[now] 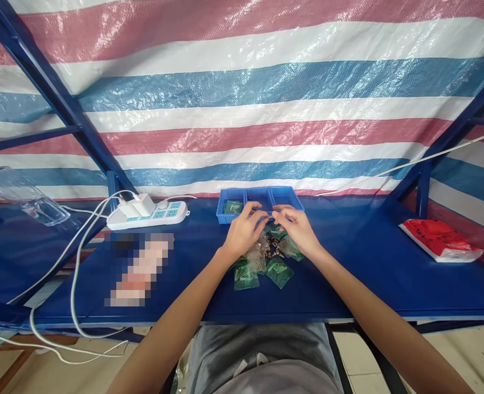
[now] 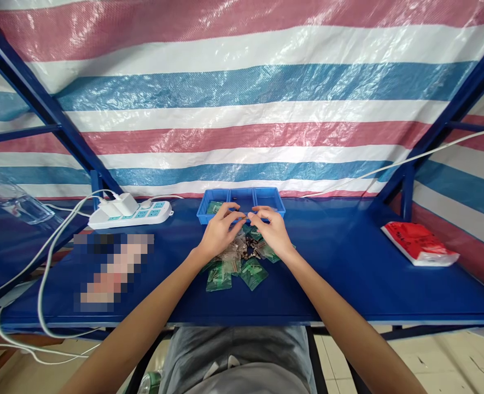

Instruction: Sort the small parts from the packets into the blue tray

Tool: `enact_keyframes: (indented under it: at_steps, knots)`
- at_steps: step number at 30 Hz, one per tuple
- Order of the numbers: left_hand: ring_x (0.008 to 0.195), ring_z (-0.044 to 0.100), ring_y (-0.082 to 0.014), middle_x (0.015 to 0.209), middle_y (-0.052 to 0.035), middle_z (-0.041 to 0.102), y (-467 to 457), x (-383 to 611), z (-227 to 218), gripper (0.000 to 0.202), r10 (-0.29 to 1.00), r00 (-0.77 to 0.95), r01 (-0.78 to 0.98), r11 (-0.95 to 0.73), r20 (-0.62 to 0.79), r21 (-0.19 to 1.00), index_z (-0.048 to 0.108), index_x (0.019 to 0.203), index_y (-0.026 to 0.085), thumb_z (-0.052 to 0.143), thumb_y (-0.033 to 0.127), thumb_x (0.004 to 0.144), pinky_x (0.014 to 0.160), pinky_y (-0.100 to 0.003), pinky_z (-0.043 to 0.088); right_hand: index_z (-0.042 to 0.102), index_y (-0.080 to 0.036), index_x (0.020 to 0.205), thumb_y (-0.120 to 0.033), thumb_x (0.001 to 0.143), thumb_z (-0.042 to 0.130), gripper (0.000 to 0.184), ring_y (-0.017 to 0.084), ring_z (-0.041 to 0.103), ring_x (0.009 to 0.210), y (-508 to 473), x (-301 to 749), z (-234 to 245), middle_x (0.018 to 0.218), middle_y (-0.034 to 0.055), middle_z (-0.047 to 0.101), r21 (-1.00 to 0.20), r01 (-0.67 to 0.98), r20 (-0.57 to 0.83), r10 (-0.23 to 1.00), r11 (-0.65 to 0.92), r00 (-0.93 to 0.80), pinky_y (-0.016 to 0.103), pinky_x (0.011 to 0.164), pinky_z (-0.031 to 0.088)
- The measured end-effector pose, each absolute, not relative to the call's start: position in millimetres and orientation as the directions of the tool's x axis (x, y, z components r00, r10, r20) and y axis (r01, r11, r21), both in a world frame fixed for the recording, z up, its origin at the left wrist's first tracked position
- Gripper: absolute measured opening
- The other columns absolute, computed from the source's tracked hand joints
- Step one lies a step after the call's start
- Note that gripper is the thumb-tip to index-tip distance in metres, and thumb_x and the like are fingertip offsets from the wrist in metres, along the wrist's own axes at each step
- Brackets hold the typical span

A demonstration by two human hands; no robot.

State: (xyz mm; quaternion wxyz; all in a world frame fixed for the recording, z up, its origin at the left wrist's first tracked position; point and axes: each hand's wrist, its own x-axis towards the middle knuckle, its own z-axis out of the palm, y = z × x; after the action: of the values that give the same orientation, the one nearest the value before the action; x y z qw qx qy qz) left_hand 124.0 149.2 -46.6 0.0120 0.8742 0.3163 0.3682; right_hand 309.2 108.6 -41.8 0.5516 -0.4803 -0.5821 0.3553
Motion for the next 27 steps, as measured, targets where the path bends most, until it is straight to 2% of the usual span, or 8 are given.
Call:
enact_keyframes:
  at_steps: [5, 10, 14, 18, 20, 23, 25, 27]
  knots:
    - [0.092, 0.065, -0.0184, 0.124, -0.0112, 0.054, 151.2, 123.7, -47.1, 0.031, 0.6, 0.47, 0.601, -0.755, 0.647, 0.264, 0.064, 0.111, 0.02, 0.04, 0.039, 0.105, 0.067, -0.029, 0.053, 0.073, -0.022, 0.085, -0.06, 0.087, 0.061, 0.04, 0.027, 0.066, 0.088, 109.5, 311.6, -39.6, 0.09, 0.0081, 0.073, -0.943, 0.184, 0.283, 0.959, 0.277, 0.011, 0.034, 0.067, 0.053]
    - [0.082, 0.065, -0.0169, 0.11, -0.0085, 0.063, 152.5, 119.5, -45.0, 0.029, 0.643, 0.545, 0.589, -0.75, 0.539, 0.299, 0.059, 0.118, 0.019, 0.038, 0.035, 0.105, 0.065, -0.027, 0.05, 0.074, -0.02, 0.085, -0.053, 0.085, 0.064, 0.035, 0.024, 0.067, 0.076, 109.6, 312.7, -38.5, 0.084, 0.0079, 0.074, -0.94, 0.197, 0.301, 0.95, 0.279, 0.088, 0.034, 0.065, 0.052]
    - [0.077, 0.064, -0.0166, 0.104, -0.0058, 0.066, 150.6, 119.3, -41.9, 0.027, 0.642, 0.613, 0.581, -0.761, 0.46, 0.288, 0.055, 0.122, 0.021, 0.037, 0.029, 0.105, 0.059, -0.026, 0.045, 0.075, -0.02, 0.088, -0.05, 0.087, 0.061, 0.033, 0.026, 0.069, 0.082, 108.1, 317.5, -33.5, 0.086, 0.0085, 0.075, -0.927, 0.201, 0.352, 0.921, 0.317, 0.166, 0.034, 0.066, 0.052]
    - [0.075, 0.062, -0.0153, 0.104, -0.0056, 0.064, 148.9, 120.1, -40.1, 0.027, 0.611, 0.644, 0.569, -0.784, 0.46, 0.246, 0.06, 0.115, 0.021, 0.036, 0.022, 0.103, 0.058, -0.026, 0.043, 0.075, -0.02, 0.105, -0.045, 0.092, 0.055, 0.034, 0.028, 0.068, 0.092, 113.3, 328.2, -33.4, 0.103, 0.01, 0.075, -0.88, 0.315, 0.434, 0.869, 0.354, 0.237, 0.035, 0.068, 0.053]
    - [0.073, 0.06, -0.0147, 0.106, -0.0061, 0.063, 149.0, 119.3, -40.4, 0.03, 0.6, 0.662, 0.565, -0.793, 0.449, 0.227, 0.062, 0.11, 0.021, 0.034, 0.015, 0.1, 0.058, -0.026, 0.043, 0.073, -0.021, 0.116, -0.041, 0.093, 0.052, 0.036, 0.029, 0.066, 0.097, 119.7, 333.8, -39.1, 0.113, 0.0107, 0.073, -0.802, 0.48, 0.513, 0.821, 0.355, 0.25, 0.04, 0.076, 0.053]
    - [0.071, 0.058, -0.0145, 0.111, -0.0067, 0.061, 150.1, 117.0, -41.8, 0.032, 0.597, 0.669, 0.573, -0.794, 0.442, 0.205, 0.063, 0.107, 0.021, 0.033, 0.011, 0.098, 0.055, -0.027, 0.041, 0.068, -0.018, 0.125, -0.035, 0.093, 0.052, 0.04, 0.034, 0.059, 0.106, 129.1, 339.2, -51.5, 0.115, 0.0129, 0.072, -0.58, 0.752, 0.623, 0.765, 0.313, 0.162, 0.049, 0.093, 0.047]
    - [0.071, 0.058, -0.0147, 0.112, -0.0074, 0.061, 150.9, 115.9, -42.2, 0.033, 0.6, 0.664, 0.578, -0.79, 0.446, 0.203, 0.063, 0.109, 0.021, 0.033, 0.012, 0.098, 0.054, -0.027, 0.041, 0.068, -0.016, 0.123, -0.032, 0.093, 0.051, 0.038, 0.034, 0.057, 0.105, 132.0, 340.0, -57.4, 0.108, 0.0142, 0.072, -0.477, 0.832, 0.637, 0.764, 0.284, 0.104, 0.05, 0.096, 0.044]
    - [0.071, 0.059, -0.0148, 0.112, -0.0077, 0.061, 151.7, 115.7, -40.6, 0.034, 0.606, 0.66, 0.582, -0.786, 0.444, 0.209, 0.063, 0.112, 0.021, 0.033, 0.014, 0.098, 0.054, -0.027, 0.041, 0.069, -0.017, 0.117, -0.029, 0.095, 0.048, 0.033, 0.032, 0.057, 0.098, 130.9, 338.2, -58.9, 0.1, 0.0136, 0.071, -0.445, 0.846, 0.64, 0.765, 0.292, 0.072, 0.048, 0.093, 0.045]
